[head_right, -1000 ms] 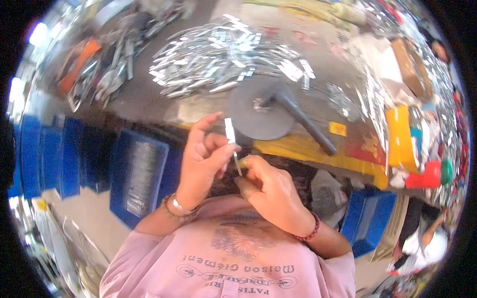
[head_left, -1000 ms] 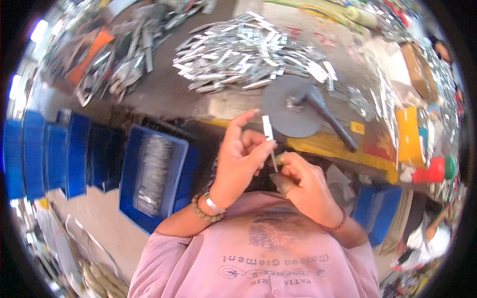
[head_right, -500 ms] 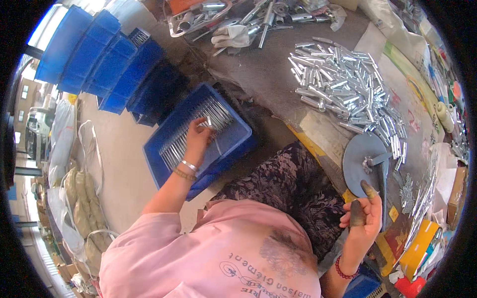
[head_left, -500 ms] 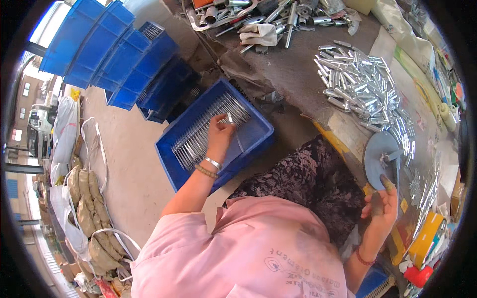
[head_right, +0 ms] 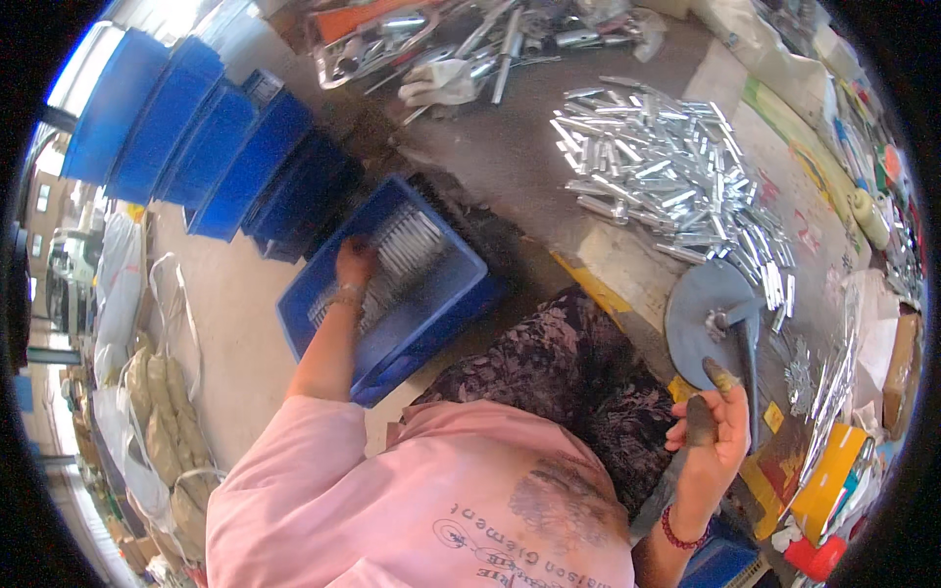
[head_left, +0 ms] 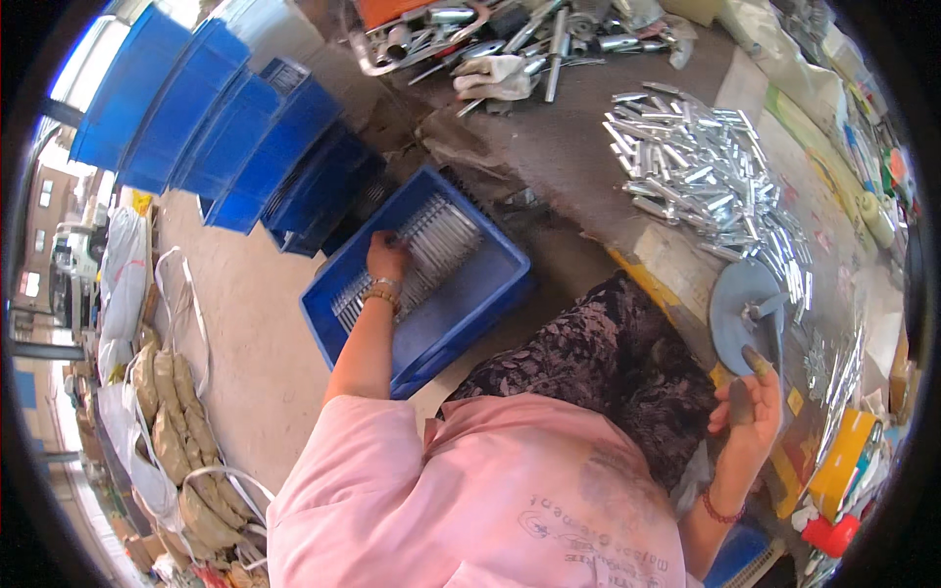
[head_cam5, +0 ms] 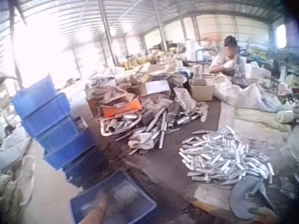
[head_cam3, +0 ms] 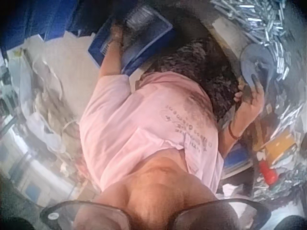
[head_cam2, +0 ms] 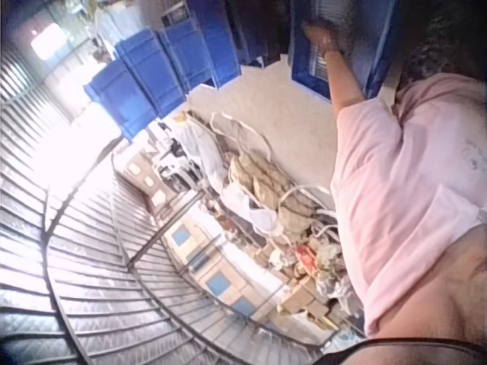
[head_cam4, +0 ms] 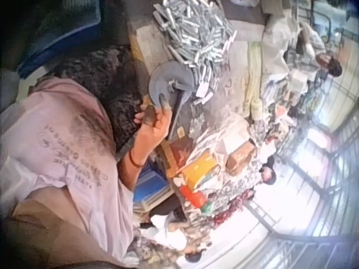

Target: The person retrieves metal pieces from a blue container and assembles them with metal pins on an anvil, securing components together by hand and with a small hammer.

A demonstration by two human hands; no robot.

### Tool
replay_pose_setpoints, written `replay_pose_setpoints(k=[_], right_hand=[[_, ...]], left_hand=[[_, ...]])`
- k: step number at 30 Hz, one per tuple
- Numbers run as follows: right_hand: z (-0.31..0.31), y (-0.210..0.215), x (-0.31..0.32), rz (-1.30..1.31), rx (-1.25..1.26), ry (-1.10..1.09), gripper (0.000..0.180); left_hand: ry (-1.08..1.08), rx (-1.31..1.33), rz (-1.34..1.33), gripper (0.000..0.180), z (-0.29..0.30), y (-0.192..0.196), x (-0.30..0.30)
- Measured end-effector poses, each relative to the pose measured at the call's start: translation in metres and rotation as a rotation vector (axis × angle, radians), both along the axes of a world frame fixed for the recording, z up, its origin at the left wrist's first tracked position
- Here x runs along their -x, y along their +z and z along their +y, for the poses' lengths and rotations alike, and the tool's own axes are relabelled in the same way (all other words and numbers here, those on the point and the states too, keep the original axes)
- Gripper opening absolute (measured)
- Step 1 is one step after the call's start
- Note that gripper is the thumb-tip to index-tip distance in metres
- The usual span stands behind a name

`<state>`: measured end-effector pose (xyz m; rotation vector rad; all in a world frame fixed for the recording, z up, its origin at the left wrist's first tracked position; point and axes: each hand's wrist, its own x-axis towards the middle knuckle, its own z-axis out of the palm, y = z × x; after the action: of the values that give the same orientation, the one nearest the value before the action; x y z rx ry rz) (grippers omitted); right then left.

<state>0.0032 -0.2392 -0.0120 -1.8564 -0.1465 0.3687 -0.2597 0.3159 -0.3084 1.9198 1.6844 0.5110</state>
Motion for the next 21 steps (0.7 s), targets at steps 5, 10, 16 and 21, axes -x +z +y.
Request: replay_pose_setpoints(k=[5,10,16,21], right_hand=[[0.004,0.000,0.001,0.062,0.012,0.041,0.039],[0.007,0.013,0.001,0.074,-0.078,0.138,0.034],[-0.001,0.016,0.004,0.054,-0.150,0.169,0.027],[-0.024,0.016,0.013,0.025,-0.153,0.087,0.028]], left_hand=[[-0.043,-0.205,-0.073,0.040,-0.025,0.042,-0.017],[-0.407,-0.464,-0.586,0.017,-0.098,0.191,-0.124],[-1.012,-0.544,-0.599,0.028,-0.199,0.303,-0.221],[-1.256,-0.698,-0.316,0.029,-0.210,0.310,-0.263]])
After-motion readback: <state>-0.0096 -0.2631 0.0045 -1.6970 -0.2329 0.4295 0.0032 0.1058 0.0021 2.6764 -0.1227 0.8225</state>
